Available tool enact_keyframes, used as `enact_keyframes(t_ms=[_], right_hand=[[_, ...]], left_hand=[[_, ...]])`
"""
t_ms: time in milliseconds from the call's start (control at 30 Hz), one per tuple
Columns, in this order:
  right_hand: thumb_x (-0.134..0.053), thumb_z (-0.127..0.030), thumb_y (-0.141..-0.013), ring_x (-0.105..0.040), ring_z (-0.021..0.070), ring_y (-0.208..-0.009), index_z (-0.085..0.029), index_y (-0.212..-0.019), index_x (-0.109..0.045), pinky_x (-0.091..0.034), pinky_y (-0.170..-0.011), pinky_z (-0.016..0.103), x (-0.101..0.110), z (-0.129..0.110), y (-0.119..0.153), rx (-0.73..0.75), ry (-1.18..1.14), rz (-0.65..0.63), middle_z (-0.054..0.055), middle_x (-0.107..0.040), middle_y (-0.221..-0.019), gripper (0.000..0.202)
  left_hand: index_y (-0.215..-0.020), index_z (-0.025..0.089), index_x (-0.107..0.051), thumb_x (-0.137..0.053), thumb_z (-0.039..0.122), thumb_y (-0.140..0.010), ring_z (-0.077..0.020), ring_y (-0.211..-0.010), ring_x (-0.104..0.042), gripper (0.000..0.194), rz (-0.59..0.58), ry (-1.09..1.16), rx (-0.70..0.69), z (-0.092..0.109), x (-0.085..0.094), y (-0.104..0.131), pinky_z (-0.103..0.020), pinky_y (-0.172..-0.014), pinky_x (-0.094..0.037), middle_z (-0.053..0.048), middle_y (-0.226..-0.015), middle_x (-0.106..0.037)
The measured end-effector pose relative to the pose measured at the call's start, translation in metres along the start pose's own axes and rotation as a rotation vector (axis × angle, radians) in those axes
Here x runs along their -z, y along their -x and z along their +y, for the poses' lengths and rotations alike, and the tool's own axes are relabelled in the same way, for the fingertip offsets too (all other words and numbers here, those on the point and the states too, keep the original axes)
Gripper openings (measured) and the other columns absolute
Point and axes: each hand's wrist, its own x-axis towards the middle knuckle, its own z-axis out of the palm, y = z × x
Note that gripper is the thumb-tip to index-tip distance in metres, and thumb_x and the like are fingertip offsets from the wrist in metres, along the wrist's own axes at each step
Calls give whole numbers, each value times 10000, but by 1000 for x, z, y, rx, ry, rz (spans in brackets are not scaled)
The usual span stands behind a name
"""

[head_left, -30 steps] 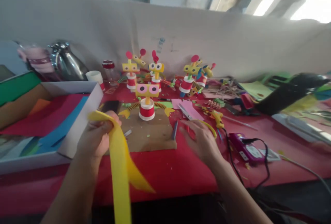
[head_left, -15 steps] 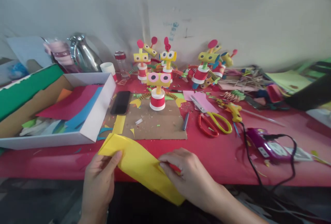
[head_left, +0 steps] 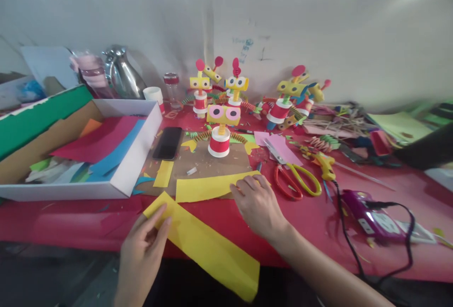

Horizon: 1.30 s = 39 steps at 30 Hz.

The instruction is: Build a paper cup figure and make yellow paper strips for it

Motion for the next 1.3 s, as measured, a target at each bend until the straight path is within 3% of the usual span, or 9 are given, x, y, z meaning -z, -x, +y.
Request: enact_keyframes(t_ms=[267,467,567,700,800,933,1133,1233,1300], right_hand=[[-536,-18,-838,-575,228,-820,-137,-1043,-643,-428,-659,344,-7,-18,-7,-38,-55,-209,94,-653,-934,261],[-497,-98,-904,-587,206,-888,-193,-1099,-641,-467,-698,294,4,12,-3,-223,-118,-251,88,-652,-1024,260],[-499,-53,-867,-577,253,-966,-196,-1031,-692,-460,-689,308,5,46,0,-335,18,-266,108,-658,-1004,291],[-480,-74,-885,-578,265,-1004,-227,-1064,-702,-459,-699,318,-5,74,2,-239,56,-326,105,-643,-1074,323],[-471,-104,-906,-601,248,-953,-207,-1036,-688,-461,-687,317,-10,79,0,-133,58,-370,96,-642,-1063,273],[-467,-91,-908,-623,240,-905,-173,-966,-668,-464,-683,319,-8,82,-2,-47,90,-362,91,-654,-991,225],[-490,-87,-873,-633,262,-872,-152,-948,-635,-472,-676,341,5,104,8,-191,130,-201,106,-658,-968,176],[-503,-114,-868,-636,270,-846,-146,-948,-633,-485,-718,367,10,111,17,-375,60,44,114,-662,-910,156],[-540,-166,-869,-641,244,-798,-164,-958,-625,-497,-731,366,11,102,21,-507,-163,295,95,-669,-890,123]], left_hand=[[-1399,237,-501,-722,527,-738,-251,-1020,-659,754,-77,132,128,-8,0,4,-288,-822,-544,-83,-1207,-620],[-1340,220,-574,-611,608,-789,-222,-700,-610,674,96,-328,-393,-15,-13,-7,-392,-753,-522,-85,-978,-540],[-1230,164,-654,-560,593,-834,-277,-833,-587,592,156,-496,-557,-10,-13,-10,-436,-804,-492,-147,-1057,-518],[-1146,142,-707,-583,451,-871,-366,-1102,-513,432,292,-716,-699,12,-16,-20,-496,-954,-404,-200,-1258,-521],[-1089,188,-732,-520,288,-921,-295,-1007,-557,289,201,-762,-801,35,-30,-45,-418,-908,-436,-124,-1157,-636],[-1032,156,-733,-509,217,-916,-280,-932,-595,260,28,-802,-732,55,-59,-86,-382,-806,-467,-103,-988,-701],[-814,182,-703,-509,123,-884,-270,-861,-616,215,-11,-801,-715,54,-73,-105,-367,-722,-464,-83,-860,-699],[-907,177,-675,-461,145,-922,-274,-884,-622,217,68,-755,-709,52,-68,-102,-370,-727,-463,-94,-906,-702],[-980,174,-657,-446,181,-942,-263,-891,-635,214,94,-600,-712,54,-67,-97,-365,-750,-471,-97,-955,-701]])
